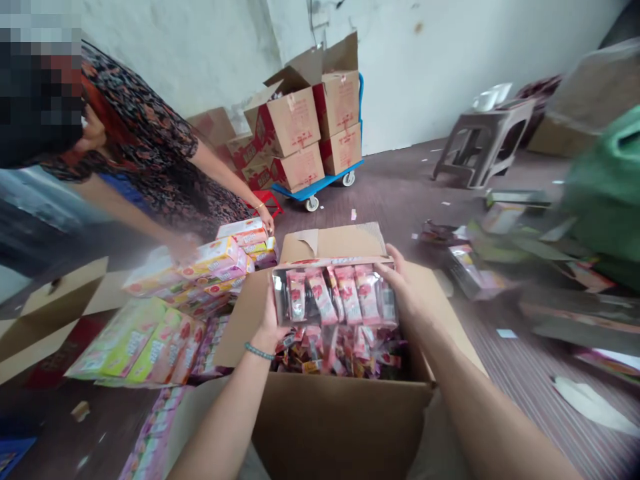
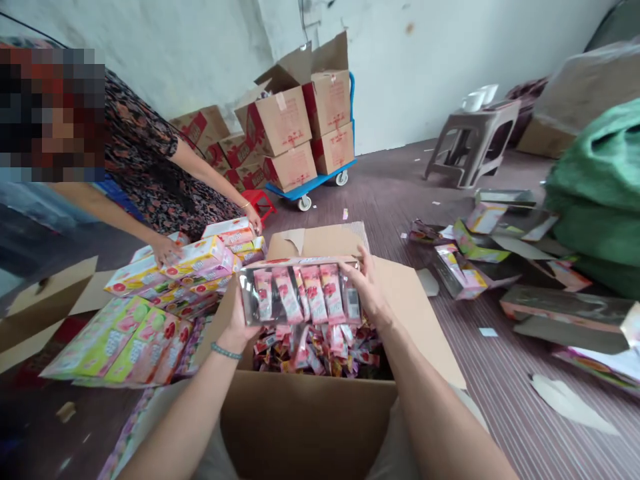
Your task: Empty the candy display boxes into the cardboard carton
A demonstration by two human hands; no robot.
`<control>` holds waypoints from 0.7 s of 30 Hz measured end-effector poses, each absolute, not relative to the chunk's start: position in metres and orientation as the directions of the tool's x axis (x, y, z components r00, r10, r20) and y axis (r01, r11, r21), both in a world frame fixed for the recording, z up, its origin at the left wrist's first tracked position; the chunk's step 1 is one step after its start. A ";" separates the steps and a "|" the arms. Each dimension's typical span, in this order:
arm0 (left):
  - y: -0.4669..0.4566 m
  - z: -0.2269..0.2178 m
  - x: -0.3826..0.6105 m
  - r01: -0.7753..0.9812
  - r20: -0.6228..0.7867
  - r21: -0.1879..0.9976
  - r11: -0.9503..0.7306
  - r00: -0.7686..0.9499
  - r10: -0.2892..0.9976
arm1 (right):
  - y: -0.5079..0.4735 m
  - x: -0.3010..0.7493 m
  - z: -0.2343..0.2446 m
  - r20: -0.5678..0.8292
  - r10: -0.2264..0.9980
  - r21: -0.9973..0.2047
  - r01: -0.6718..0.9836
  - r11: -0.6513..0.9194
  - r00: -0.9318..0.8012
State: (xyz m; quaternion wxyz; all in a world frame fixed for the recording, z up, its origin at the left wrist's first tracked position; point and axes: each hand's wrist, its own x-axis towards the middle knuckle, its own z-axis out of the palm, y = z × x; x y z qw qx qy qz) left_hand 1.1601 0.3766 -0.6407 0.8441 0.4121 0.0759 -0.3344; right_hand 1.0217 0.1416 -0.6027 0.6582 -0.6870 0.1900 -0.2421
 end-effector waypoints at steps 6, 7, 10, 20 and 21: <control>0.375 -0.646 1.164 0.518 -0.355 0.752 0.407 0.839 -0.411 | 0.146 1.026 -0.600 0.108 -0.449 -0.985 0.033 -0.172 0.887; 0.375 -0.647 1.163 0.515 -0.355 0.754 0.408 0.841 -0.407 | 0.146 1.027 -0.600 0.120 -0.441 -0.983 0.046 -0.175 0.890; 0.378 -0.648 1.162 0.485 -0.332 0.759 0.434 0.862 -0.382 | 0.144 1.029 -0.598 0.178 -0.417 -0.976 0.106 -0.190 0.891; 0.404 -0.666 1.150 0.430 -0.348 0.748 0.505 0.903 -0.253 | 0.172 1.065 -0.619 0.227 -0.301 -0.934 0.120 -0.336 0.926; 0.404 -0.670 1.145 0.448 -0.356 0.741 0.500 0.894 -0.273 | 0.170 1.066 -0.621 0.193 -0.301 -0.945 0.095 -0.312 0.934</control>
